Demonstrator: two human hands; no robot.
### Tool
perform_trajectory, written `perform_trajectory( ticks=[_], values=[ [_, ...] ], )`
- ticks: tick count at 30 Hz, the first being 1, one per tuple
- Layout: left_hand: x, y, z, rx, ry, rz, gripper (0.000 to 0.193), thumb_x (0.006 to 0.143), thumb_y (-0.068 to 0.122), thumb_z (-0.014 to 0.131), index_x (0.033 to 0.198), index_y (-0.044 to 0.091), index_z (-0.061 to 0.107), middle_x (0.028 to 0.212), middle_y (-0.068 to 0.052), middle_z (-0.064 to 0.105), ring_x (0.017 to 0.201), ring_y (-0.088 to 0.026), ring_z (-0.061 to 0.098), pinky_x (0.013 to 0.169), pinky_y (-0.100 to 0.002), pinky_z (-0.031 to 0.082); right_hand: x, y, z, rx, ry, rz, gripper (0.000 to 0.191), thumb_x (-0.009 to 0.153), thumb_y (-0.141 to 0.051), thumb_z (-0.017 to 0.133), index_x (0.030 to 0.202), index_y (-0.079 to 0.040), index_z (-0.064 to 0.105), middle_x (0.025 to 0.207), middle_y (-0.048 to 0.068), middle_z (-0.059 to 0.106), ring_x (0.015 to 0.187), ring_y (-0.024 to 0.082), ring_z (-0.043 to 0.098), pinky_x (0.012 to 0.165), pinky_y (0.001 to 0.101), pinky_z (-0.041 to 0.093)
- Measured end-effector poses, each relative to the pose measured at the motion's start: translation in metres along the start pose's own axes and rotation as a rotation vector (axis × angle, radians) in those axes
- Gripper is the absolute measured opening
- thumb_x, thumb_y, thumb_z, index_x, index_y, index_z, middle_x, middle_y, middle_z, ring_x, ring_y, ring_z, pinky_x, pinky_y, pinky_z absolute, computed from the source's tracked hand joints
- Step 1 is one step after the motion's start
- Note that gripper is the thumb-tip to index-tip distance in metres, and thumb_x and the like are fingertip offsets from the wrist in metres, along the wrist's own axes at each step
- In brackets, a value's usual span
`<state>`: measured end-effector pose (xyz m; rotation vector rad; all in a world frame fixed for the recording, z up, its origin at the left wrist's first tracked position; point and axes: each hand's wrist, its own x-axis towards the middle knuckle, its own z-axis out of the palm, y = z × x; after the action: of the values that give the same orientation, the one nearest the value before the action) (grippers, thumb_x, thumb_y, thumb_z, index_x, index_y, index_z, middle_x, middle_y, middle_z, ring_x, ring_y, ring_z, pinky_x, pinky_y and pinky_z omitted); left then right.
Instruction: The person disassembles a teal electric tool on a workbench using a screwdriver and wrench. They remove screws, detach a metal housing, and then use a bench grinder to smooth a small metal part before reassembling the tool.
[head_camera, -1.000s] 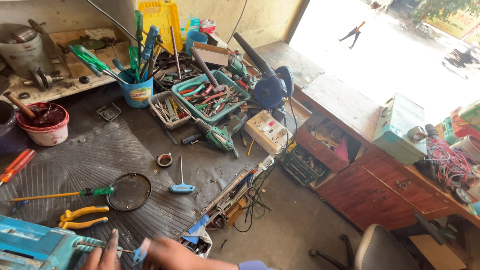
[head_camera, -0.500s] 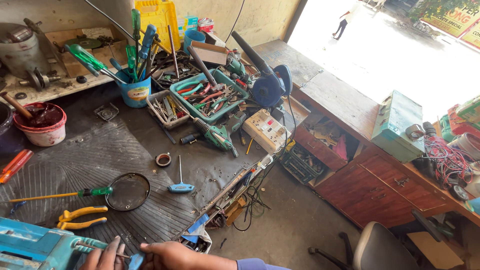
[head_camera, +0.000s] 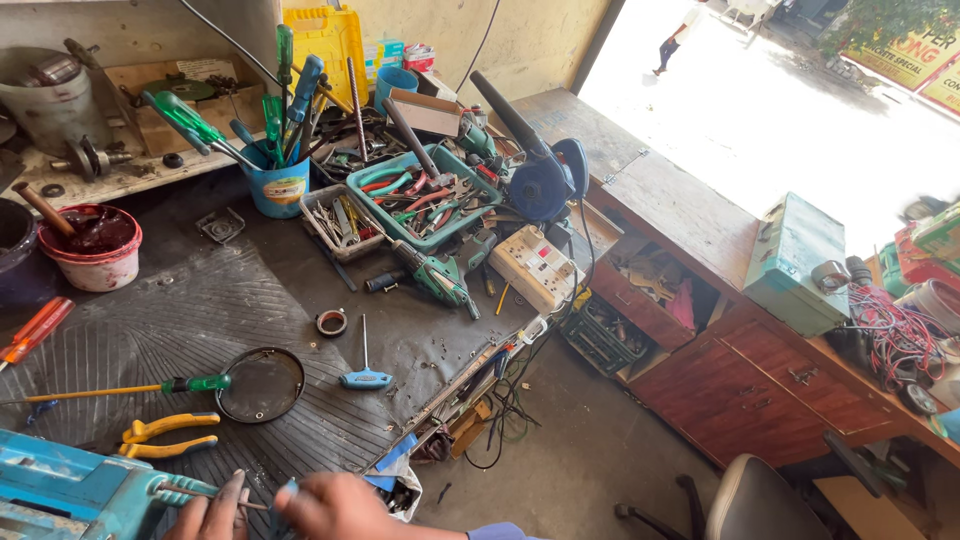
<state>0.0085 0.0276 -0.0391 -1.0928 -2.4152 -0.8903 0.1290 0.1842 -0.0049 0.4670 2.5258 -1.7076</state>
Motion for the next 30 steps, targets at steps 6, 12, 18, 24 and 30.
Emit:
perform_trajectory(
  ticks=[6,12,18,24,30],
  values=[
    [-0.001,0.001,0.001,-0.003,0.02,-0.012,0.035,0.081,0.018,0.073,0.115,0.009,0.074,0.081,-0.011,0.065,0.068,-0.023,0.071,0.071,-0.041,0.061,0.007,0.002,0.007,0.465,-0.183,0.16,0.043,0.094,-0.044,0.069,0.105,-0.004,0.063,0.097,0.013,0.064,0.091,0.03,0.069,0.075,0.0419,0.054],
    [-0.001,-0.001,0.006,0.009,0.016,-0.041,0.031,0.084,0.02,0.075,0.114,0.011,0.075,0.075,-0.01,0.06,0.062,-0.021,0.067,0.069,-0.04,0.06,-0.009,-0.011,-0.019,-0.567,0.284,-0.583,0.043,0.091,-0.044,0.069,0.104,-0.004,0.061,0.1,0.012,0.063,0.093,0.029,0.07,0.077,0.041,0.055],
    [0.002,-0.002,0.0,-0.017,-0.033,0.035,0.031,0.081,0.017,0.077,0.111,0.008,0.076,0.071,-0.01,0.061,0.056,-0.021,0.065,0.062,-0.04,0.058,-0.011,-0.017,-0.021,-0.629,0.191,-0.657,0.045,0.101,-0.05,0.067,0.092,-0.006,0.065,0.091,0.01,0.066,0.082,0.028,0.069,0.07,0.0373,0.054],
    [0.003,0.002,-0.003,-0.036,-0.007,0.031,0.032,0.081,0.014,0.075,0.113,0.009,0.076,0.072,-0.01,0.061,0.06,-0.022,0.066,0.063,-0.038,0.058,0.011,-0.002,0.01,0.653,-0.225,0.143,0.047,0.112,-0.048,0.063,0.096,-0.004,0.07,0.084,0.007,0.065,0.078,0.02,0.063,0.068,0.032,0.05],
    [0.009,-0.003,0.001,-0.025,0.001,0.124,0.032,0.078,0.011,0.074,0.109,0.004,0.075,0.07,-0.011,0.06,0.057,-0.02,0.063,0.064,-0.04,0.058,0.006,-0.002,0.0,0.355,-0.168,0.15,0.048,0.111,-0.049,0.063,0.104,-0.002,0.07,0.088,0.005,0.067,0.086,0.017,0.066,0.077,0.0315,0.053]
  ],
)
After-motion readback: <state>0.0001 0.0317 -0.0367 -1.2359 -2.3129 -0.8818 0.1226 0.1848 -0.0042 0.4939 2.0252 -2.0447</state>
